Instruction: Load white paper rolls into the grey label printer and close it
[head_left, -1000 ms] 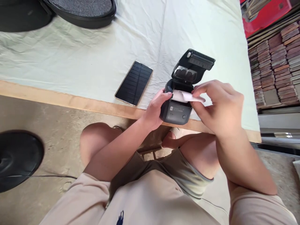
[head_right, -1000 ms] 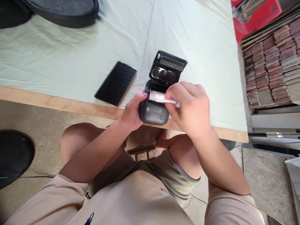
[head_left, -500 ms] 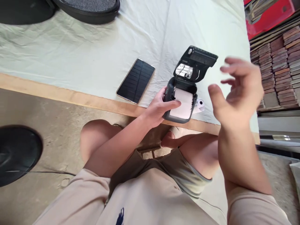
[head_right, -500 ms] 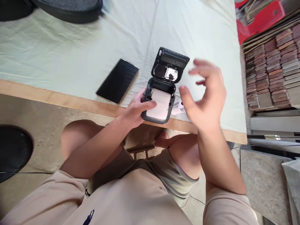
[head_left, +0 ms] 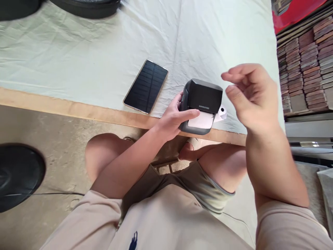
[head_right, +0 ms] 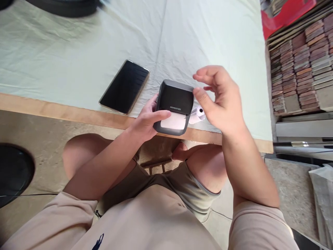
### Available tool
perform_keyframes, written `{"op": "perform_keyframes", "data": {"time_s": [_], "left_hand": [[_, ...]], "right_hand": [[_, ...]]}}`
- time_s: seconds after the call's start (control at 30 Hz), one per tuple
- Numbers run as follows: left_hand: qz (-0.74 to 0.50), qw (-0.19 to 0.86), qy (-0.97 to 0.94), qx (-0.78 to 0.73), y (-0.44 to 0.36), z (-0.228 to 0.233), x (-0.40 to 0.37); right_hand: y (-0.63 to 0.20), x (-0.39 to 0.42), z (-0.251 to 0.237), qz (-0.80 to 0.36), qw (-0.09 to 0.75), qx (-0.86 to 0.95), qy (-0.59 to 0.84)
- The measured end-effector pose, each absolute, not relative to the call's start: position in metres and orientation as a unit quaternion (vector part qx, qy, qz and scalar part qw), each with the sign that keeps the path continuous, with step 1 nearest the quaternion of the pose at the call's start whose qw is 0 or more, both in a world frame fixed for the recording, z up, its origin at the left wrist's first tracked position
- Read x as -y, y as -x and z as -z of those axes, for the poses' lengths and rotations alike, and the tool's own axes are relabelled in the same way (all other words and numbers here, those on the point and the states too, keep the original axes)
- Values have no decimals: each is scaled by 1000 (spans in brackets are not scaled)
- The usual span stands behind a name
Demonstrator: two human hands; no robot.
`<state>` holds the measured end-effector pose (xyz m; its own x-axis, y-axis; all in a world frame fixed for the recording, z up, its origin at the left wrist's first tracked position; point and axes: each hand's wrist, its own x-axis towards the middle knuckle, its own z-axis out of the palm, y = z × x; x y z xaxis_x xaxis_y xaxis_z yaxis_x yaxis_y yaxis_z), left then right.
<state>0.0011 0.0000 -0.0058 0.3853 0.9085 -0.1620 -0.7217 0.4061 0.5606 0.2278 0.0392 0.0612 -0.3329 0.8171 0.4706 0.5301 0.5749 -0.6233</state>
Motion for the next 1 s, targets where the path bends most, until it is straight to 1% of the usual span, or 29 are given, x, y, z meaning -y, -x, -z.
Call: {"op": "perform_keyframes", "data": {"time_s": [0.13, 0.27, 0.37, 0.5, 0.63, 0.73, 0.87, 1.0], "left_hand": [[-518, 814, -170, -201, -4, -4, 1], [-522, 813, -140, -217, -4, -8, 0], [-533, 807, -138, -212, -4, -7, 1], [-518, 816, -129, -223, -5, -8, 4], [-552, 796, -115, -219, -7, -14, 4], [-549, 795, -107, -234, -8, -19, 3], [-541, 800, -106, -238, -8, -18, 2], [-555, 790, -131, -224, -10, -8, 2]], "right_hand": [[-216, -37, -70, -224, 267, 846, 403], [-207, -35, -78, -260, 213, 849, 408], [-208, -37, -78, -288, 205, 836, 419], [-213, -41, -74, -342, 209, 806, 436], [-212, -39, -78, -361, 206, 791, 449], [-209, -33, -85, -342, 215, 794, 454], [-211, -26, -89, -281, 244, 824, 427], [-217, -20, -85, -237, 230, 847, 416]]}}
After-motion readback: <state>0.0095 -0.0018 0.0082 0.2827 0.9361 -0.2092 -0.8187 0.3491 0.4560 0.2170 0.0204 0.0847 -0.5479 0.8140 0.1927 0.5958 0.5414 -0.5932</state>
